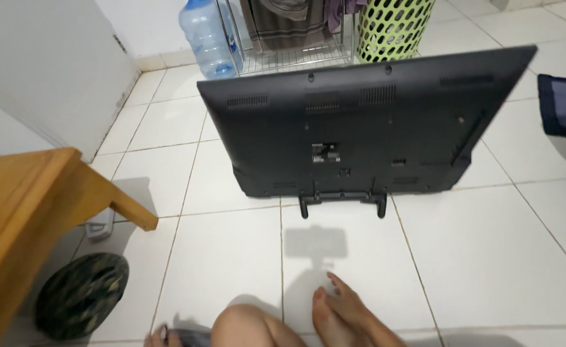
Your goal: Moving a television from a stand to the floor and wiping a small table.
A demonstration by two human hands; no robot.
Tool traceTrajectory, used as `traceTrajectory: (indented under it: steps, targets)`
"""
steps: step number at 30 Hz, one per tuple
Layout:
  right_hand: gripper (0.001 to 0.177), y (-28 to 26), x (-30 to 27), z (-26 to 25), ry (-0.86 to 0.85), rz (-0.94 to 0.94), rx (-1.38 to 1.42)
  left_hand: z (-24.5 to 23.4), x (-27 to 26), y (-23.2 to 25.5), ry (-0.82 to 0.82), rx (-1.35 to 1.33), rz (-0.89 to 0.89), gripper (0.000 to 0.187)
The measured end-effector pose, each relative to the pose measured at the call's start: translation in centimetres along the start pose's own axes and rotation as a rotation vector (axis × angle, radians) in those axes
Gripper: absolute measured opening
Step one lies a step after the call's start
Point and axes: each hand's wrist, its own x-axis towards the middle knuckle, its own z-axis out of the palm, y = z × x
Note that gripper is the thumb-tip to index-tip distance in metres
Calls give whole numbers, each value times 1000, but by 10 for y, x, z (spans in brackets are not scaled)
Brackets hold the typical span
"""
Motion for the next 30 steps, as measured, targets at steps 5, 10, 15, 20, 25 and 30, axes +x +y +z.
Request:
traceTrajectory:
  steps: [5, 10, 15, 20, 25, 30]
  targets:
    - [56, 155, 143, -80, 367, -280, 262, 58, 114, 215, -105, -182, 192, 35]
    - [36, 77, 155, -276, 1002, -494, -131, 104, 216, 424, -426, -729, -39, 41]
    - [49, 9, 162, -408, 1248, -534, 23, 117, 282, 539, -483, -963, -140, 62]
    - [60, -26, 166, -450, 1154, -504, 6, 143, 302, 547, -477, -1221, -68, 83]
    - [76, 0, 184, -460, 750, -669, 231, 141, 298, 545, -519, -1242, 61, 97]
    - [89, 7, 192, -457, 832, -563, 186, 137, 296, 546, -514, -1253, 91, 98]
